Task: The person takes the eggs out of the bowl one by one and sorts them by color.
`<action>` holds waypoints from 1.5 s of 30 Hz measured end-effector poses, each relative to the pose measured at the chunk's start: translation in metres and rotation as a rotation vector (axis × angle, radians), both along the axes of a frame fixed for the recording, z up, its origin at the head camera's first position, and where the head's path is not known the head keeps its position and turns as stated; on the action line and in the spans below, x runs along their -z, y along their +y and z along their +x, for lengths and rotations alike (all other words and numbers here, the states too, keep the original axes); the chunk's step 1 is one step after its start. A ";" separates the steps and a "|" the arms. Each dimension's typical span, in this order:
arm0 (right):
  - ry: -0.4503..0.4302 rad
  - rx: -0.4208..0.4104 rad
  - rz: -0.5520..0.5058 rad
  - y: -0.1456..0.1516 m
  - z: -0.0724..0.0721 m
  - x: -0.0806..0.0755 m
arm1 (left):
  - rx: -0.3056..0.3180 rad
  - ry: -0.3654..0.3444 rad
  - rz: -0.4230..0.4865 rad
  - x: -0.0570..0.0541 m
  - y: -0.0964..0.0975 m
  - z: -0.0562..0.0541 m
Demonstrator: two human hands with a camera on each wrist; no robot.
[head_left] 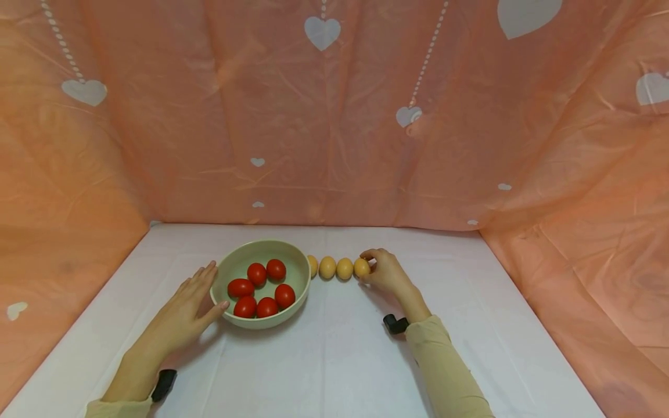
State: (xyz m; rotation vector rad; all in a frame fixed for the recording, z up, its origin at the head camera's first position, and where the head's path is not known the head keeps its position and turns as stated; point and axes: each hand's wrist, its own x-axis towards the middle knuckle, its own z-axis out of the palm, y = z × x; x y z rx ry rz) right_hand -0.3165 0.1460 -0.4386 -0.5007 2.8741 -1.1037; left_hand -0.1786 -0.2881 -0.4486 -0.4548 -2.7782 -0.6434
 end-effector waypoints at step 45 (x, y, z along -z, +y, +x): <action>0.318 -0.384 -0.086 -0.077 0.019 -0.056 | 0.018 -0.047 0.015 -0.010 0.000 -0.002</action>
